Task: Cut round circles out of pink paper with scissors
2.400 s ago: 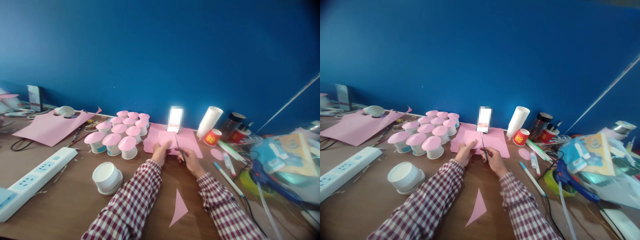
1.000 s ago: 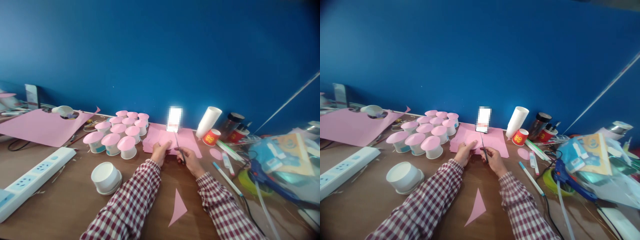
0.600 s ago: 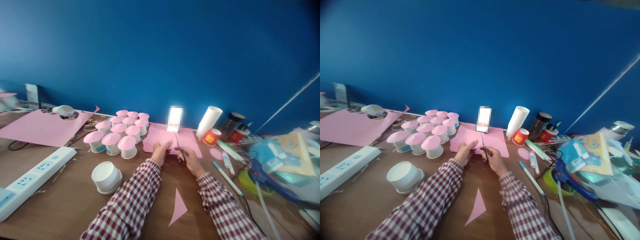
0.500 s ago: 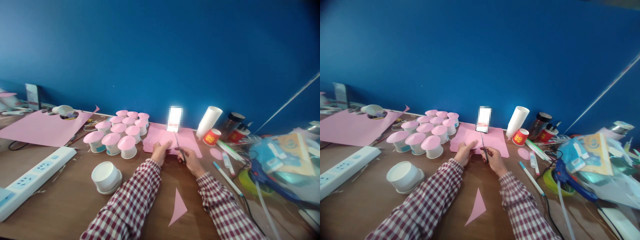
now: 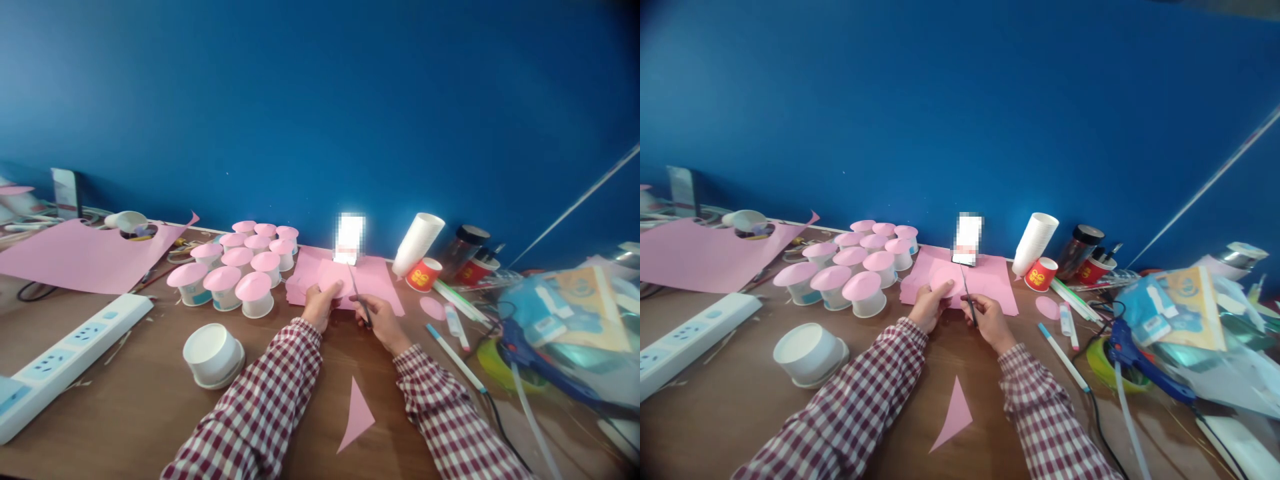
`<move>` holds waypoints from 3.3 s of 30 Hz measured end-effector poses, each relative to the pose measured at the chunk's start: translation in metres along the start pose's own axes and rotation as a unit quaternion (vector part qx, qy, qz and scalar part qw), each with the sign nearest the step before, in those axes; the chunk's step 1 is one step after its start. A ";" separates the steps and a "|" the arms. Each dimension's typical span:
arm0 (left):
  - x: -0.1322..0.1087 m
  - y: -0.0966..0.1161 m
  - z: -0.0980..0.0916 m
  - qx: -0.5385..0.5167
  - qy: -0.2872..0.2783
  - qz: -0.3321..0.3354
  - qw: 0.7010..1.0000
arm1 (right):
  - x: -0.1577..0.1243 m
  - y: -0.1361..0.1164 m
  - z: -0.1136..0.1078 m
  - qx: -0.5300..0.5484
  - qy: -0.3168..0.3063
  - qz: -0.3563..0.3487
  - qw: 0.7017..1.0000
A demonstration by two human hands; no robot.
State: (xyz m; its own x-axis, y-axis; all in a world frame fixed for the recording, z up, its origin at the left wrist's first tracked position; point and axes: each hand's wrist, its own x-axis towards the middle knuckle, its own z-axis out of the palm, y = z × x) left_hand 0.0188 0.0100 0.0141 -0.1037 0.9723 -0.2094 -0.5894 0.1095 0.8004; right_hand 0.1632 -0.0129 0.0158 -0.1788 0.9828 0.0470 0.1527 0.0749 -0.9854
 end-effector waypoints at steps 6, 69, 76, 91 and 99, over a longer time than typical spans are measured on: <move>0.000 -0.001 -0.001 0.008 -0.012 0.002 1.000 | -0.001 0.000 0.000 0.010 -0.001 0.003 1.000; 0.002 -0.002 -0.001 0.018 -0.005 0.008 1.000 | 0.001 0.003 0.000 0.010 -0.004 0.006 1.000; 0.002 -0.002 -0.002 0.020 -0.020 0.004 1.000 | 0.000 0.002 0.000 0.036 -0.007 0.010 0.999; 0.000 0.003 -0.001 -0.005 -0.024 -0.015 1.000 | -0.001 0.001 0.000 0.023 -0.001 0.006 1.000; -0.008 0.001 0.003 -0.001 -0.109 -0.037 0.993 | 0.003 0.005 0.000 0.035 0.018 -0.014 0.999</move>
State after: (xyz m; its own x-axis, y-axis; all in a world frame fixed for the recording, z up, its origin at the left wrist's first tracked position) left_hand 0.0211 0.0025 0.0184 0.1150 0.9833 -0.1412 -0.5907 0.1819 0.7861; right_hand 0.1630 -0.0100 0.0112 -0.1470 0.9859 0.0801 0.0791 0.0925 -0.9926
